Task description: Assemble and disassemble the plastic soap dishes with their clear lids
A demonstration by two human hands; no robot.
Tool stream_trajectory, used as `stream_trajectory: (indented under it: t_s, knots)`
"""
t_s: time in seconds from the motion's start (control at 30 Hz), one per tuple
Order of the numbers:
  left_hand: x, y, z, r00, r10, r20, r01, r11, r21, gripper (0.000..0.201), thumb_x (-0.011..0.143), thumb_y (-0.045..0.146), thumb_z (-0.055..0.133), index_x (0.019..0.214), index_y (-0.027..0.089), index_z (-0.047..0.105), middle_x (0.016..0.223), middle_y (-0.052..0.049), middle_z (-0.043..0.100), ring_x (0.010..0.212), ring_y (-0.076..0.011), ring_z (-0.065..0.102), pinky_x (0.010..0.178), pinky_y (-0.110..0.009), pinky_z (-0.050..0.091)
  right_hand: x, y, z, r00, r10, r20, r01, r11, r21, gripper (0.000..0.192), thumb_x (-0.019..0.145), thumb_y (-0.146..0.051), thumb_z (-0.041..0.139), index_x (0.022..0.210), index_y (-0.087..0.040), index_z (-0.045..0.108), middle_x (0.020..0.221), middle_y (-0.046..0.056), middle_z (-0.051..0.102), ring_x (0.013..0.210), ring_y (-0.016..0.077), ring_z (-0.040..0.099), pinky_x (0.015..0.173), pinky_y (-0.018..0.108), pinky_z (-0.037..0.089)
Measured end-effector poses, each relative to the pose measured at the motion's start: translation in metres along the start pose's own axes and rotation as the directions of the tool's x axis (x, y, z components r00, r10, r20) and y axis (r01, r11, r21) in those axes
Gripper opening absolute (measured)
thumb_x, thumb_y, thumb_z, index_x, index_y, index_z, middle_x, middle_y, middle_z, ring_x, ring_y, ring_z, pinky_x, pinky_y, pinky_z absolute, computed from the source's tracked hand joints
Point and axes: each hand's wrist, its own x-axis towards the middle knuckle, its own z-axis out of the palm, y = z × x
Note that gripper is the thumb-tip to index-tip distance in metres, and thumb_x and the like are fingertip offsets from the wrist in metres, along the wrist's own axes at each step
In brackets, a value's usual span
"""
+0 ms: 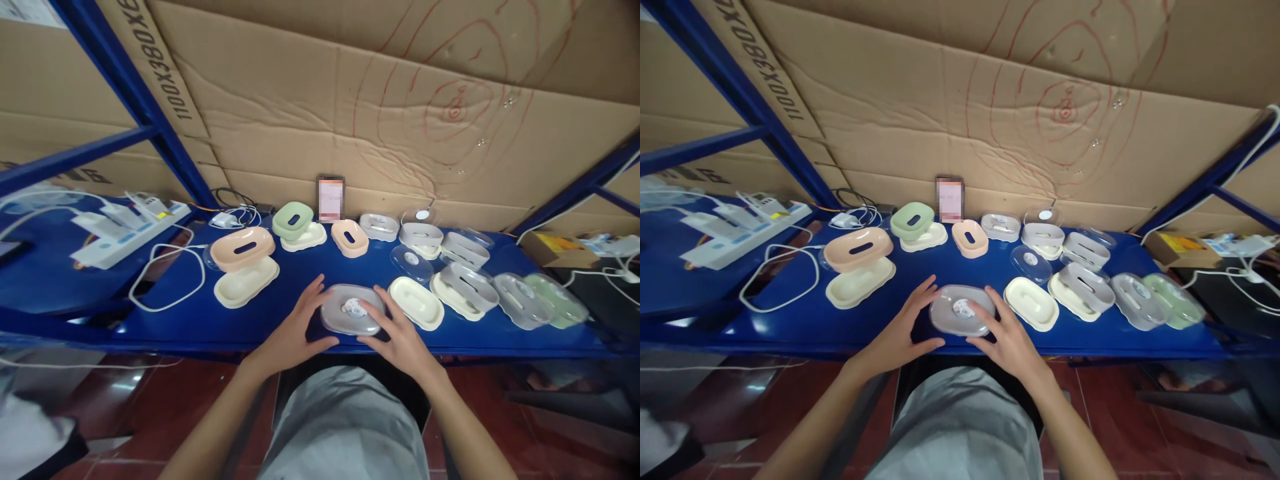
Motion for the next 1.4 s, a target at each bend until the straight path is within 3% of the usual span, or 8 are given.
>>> stream_trajectory:
  t_s: [0.13, 0.3, 0.5, 0.73, 0.97, 1.07, 1.3, 1.4]
  knots:
    - [-0.002, 0.000, 0.000, 0.999, -0.049, -0.005, 0.048, 0.998, -0.041, 0.079, 0.102, 0.041, 0.073, 0.167, 0.034, 0.029, 0.180, -0.018, 0.020, 0.166, -0.0369, 0.030, 0.127, -0.061, 0.043, -0.043, 0.015, -0.054, 0.932, 0.035, -0.360, -0.131, 0.961, -0.245, 0.079, 0.095, -0.040, 0.081, 0.166, -0.039, 0.045, 0.168, 0.014, 0.046, 0.149, 0.0406, 0.054, 0.118, 0.060, 0.054]
    - [0.001, 0.001, 0.001, 0.994, -0.100, 0.038, 0.100, 0.995, -0.004, 0.067, 0.105, 0.040, 0.067, 0.164, 0.035, 0.035, 0.176, -0.015, 0.030, 0.161, -0.0343, 0.040, 0.127, -0.057, 0.045, -0.112, 0.115, -0.182, 0.607, 0.134, -0.783, -0.637, 0.671, -0.379, 0.094, 0.079, -0.065, 0.089, 0.156, -0.019, 0.062, 0.149, 0.028, 0.061, 0.142, 0.0436, 0.059, 0.116, 0.053, 0.049]
    - [0.005, 0.000, 0.004, 0.990, -0.126, 0.068, 0.123, 0.992, 0.042, 0.058, 0.107, 0.041, 0.062, 0.161, 0.037, 0.042, 0.174, -0.010, 0.033, 0.158, -0.0314, 0.045, 0.127, -0.053, 0.045, -0.080, 0.243, -0.274, 0.474, 0.554, -0.685, -0.879, 0.351, -0.324, 0.087, 0.080, -0.064, 0.086, 0.150, -0.016, 0.067, 0.143, 0.031, 0.059, 0.124, 0.0361, 0.060, 0.092, 0.050, 0.044]
    - [0.003, -0.002, 0.006, 0.993, -0.113, 0.045, 0.109, 0.989, 0.098, 0.049, 0.108, 0.038, 0.060, 0.156, 0.034, 0.051, 0.169, -0.010, 0.042, 0.154, -0.0296, 0.052, 0.124, -0.050, 0.050, -0.001, 0.298, -0.259, 0.318, 0.777, -0.543, -0.943, 0.203, -0.263, 0.082, 0.079, -0.075, 0.078, 0.118, -0.003, 0.081, 0.112, 0.039, 0.068, 0.091, 0.0320, 0.063, 0.073, 0.049, 0.033]
    - [0.000, -0.007, 0.013, 0.997, -0.058, 0.051, 0.045, 0.972, 0.229, 0.037, 0.109, 0.036, 0.058, 0.145, 0.031, 0.064, 0.164, -0.010, 0.051, 0.148, -0.0301, 0.058, 0.121, -0.052, 0.053, 0.022, 0.289, -0.246, 0.402, 0.738, -0.542, -0.912, 0.275, -0.303, 0.084, 0.086, -0.083, 0.060, 0.086, -0.001, 0.081, 0.101, 0.040, 0.071, 0.095, 0.0392, 0.071, 0.072, 0.054, 0.033]
    - [-0.001, -0.008, 0.016, 0.998, -0.031, 0.057, 0.014, 0.960, 0.279, 0.034, 0.110, 0.035, 0.058, 0.143, 0.030, 0.066, 0.161, -0.010, 0.055, 0.146, -0.0299, 0.059, 0.120, -0.054, 0.054, 0.019, 0.253, -0.230, 0.498, 0.664, -0.557, -0.866, 0.351, -0.356, 0.082, 0.094, -0.075, 0.058, 0.104, 0.003, 0.081, 0.108, 0.042, 0.071, 0.105, 0.0441, 0.071, 0.077, 0.056, 0.035]
    - [0.000, -0.005, 0.016, 0.999, 0.009, 0.044, -0.022, 0.949, 0.315, 0.036, 0.110, 0.034, 0.058, 0.145, 0.028, 0.064, 0.158, -0.010, 0.058, 0.142, -0.0287, 0.061, 0.120, -0.052, 0.054, -0.036, 0.090, -0.089, 0.944, 0.273, -0.183, -0.327, 0.828, -0.455, 0.041, 0.109, -0.053, 0.056, 0.116, -0.021, 0.081, 0.117, 0.013, 0.080, 0.108, 0.0285, 0.074, 0.097, 0.044, 0.051]
    - [-0.001, -0.003, 0.016, 0.998, 0.045, 0.043, -0.056, 0.947, 0.315, 0.043, 0.109, 0.033, 0.059, 0.152, 0.030, 0.059, 0.160, -0.009, 0.057, 0.144, -0.0282, 0.060, 0.120, -0.051, 0.054, -0.038, 0.037, -0.042, 0.994, 0.106, -0.038, -0.112, 0.910, -0.399, 0.030, 0.110, -0.039, 0.057, 0.129, -0.025, 0.076, 0.135, 0.012, 0.076, 0.118, 0.0285, 0.072, 0.102, 0.047, 0.051]
